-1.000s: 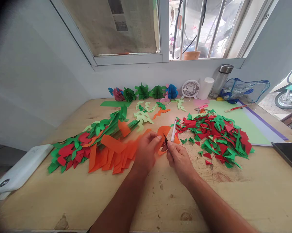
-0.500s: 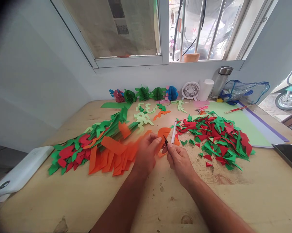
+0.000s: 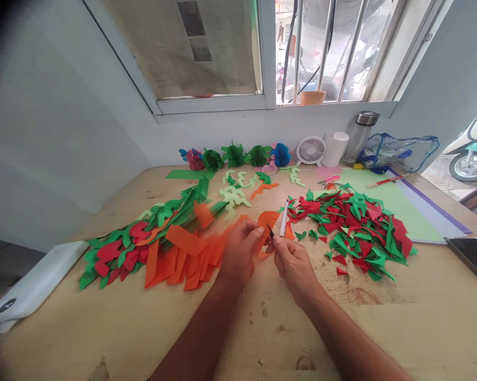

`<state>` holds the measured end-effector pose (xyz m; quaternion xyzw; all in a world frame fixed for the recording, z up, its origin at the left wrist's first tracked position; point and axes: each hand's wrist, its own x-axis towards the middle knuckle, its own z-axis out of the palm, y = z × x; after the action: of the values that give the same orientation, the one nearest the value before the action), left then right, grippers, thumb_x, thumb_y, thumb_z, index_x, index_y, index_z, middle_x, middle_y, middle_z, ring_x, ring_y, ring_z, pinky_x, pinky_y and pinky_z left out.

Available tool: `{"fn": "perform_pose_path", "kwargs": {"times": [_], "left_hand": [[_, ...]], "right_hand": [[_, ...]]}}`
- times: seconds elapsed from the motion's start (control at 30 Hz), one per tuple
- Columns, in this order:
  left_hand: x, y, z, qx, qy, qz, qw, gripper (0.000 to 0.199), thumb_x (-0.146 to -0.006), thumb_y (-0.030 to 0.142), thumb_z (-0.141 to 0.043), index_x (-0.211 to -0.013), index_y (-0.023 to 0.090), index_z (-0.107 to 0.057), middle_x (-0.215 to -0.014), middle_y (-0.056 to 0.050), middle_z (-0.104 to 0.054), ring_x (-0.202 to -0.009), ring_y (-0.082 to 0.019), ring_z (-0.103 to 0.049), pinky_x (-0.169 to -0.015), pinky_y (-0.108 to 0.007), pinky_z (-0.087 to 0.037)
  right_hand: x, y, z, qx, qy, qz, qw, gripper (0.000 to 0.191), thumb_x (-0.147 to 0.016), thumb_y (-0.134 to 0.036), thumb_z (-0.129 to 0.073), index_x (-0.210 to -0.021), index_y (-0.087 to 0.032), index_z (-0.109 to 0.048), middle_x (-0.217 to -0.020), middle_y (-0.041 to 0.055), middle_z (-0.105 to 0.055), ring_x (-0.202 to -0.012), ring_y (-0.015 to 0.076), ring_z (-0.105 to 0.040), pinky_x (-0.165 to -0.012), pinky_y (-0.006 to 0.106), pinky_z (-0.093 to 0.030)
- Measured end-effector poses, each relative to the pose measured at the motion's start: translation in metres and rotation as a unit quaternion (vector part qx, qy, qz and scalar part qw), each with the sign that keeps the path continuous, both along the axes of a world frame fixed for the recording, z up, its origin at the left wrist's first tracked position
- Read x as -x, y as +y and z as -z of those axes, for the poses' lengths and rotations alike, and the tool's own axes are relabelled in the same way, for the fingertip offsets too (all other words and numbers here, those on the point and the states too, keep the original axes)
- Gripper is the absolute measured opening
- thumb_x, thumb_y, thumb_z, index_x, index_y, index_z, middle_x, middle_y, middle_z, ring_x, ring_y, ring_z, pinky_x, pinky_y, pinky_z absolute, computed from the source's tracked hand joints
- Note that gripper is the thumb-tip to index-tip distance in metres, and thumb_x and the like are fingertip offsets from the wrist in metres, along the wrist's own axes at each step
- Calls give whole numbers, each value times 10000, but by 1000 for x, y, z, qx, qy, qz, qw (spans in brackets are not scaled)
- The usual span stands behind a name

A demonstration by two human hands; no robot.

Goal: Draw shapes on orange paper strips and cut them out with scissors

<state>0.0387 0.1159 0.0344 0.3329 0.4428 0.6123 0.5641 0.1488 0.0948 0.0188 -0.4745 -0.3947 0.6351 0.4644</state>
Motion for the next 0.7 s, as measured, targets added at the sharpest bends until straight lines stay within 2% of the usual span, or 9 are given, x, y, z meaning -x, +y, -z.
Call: {"fn": "perform_pose_path", "kwargs": {"times": [0.47,0.7], "left_hand": [[0,0,1,4,0,1,1000,143,-636,245,-661,-623,170,-540,-578,35,-552,-567,-103,-539,-616,-246,-454],[1,2,0,-6,-48,-20,999,189,-622,264,-717,-653,168,-557,-614,40,-557,-578,-88,-526,-619,-227,-453]], "right_hand": [[-1,1,4,5,-3,12,1000,517,-708,-687,-640,-713,-172,-589,-406,-111,-273,-393,58,-158,-397,230,-79],[1,2,-3,9,-58,3,998,590,-634,-751,-624,-681,-164,-585,-403,-114,-269,-383,50,-160,-379,221,-90]]}}
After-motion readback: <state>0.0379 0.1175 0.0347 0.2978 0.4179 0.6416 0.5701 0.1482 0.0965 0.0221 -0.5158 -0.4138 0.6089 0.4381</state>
